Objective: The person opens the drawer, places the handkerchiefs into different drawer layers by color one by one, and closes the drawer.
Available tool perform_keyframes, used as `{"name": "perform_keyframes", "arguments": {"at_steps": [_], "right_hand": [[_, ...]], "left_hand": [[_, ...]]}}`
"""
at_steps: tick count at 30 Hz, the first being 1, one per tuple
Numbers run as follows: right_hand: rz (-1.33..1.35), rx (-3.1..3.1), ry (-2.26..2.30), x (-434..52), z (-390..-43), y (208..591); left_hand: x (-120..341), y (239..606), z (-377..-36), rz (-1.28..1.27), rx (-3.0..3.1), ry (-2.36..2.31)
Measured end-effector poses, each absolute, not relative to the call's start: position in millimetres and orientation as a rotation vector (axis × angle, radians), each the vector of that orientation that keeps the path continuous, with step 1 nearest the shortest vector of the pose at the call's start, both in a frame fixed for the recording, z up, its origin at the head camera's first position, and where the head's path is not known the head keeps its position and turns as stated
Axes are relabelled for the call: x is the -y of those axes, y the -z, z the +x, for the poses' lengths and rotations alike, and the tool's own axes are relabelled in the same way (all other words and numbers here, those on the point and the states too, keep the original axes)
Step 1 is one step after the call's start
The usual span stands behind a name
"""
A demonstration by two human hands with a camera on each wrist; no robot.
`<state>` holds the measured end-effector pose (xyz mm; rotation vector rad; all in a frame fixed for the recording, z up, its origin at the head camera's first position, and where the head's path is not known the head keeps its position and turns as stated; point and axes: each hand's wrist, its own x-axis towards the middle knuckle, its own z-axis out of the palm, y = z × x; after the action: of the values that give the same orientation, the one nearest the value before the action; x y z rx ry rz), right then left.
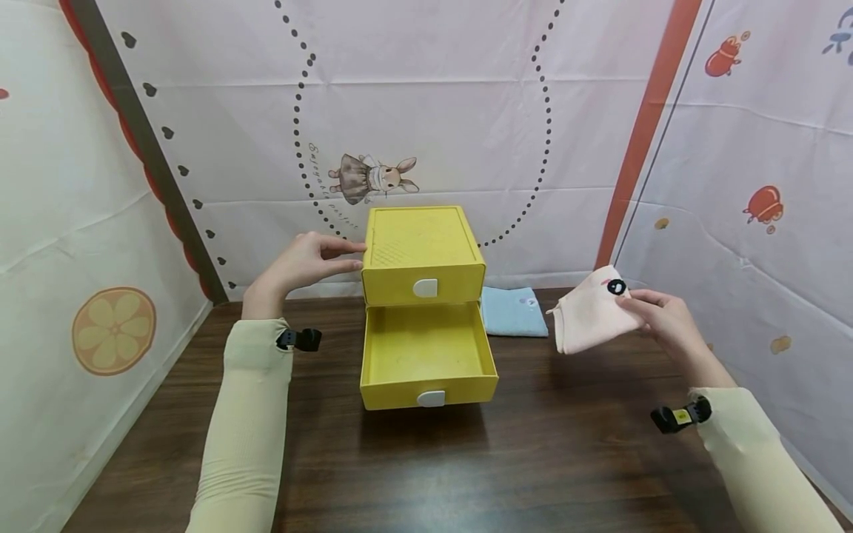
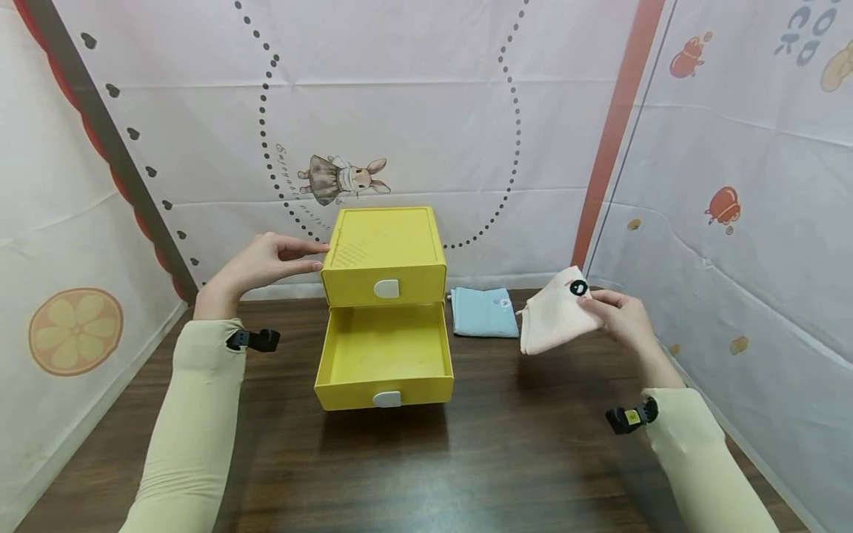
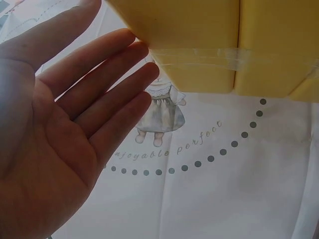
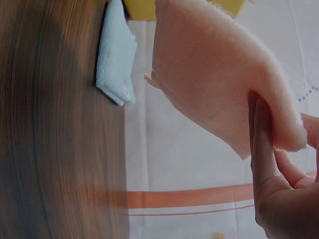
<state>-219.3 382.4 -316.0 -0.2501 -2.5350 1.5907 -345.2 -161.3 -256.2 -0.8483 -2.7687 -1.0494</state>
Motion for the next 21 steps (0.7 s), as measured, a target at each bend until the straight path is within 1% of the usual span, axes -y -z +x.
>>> {"name": "perform_keyframes", "arguments": {"at_steps": [13,21], "right_hand": [[-0.229,2.521,-1.669,-372.0,-206.9,312.1],[-0.169,2.477,-1.775,-364.1,-198.6,308.1]], "left_hand": [[162.1,256.5,-345.9,-0.84,2.775,1.061],[162.6,256.3,-345.3,-0.835,2.776,1.043]]}}
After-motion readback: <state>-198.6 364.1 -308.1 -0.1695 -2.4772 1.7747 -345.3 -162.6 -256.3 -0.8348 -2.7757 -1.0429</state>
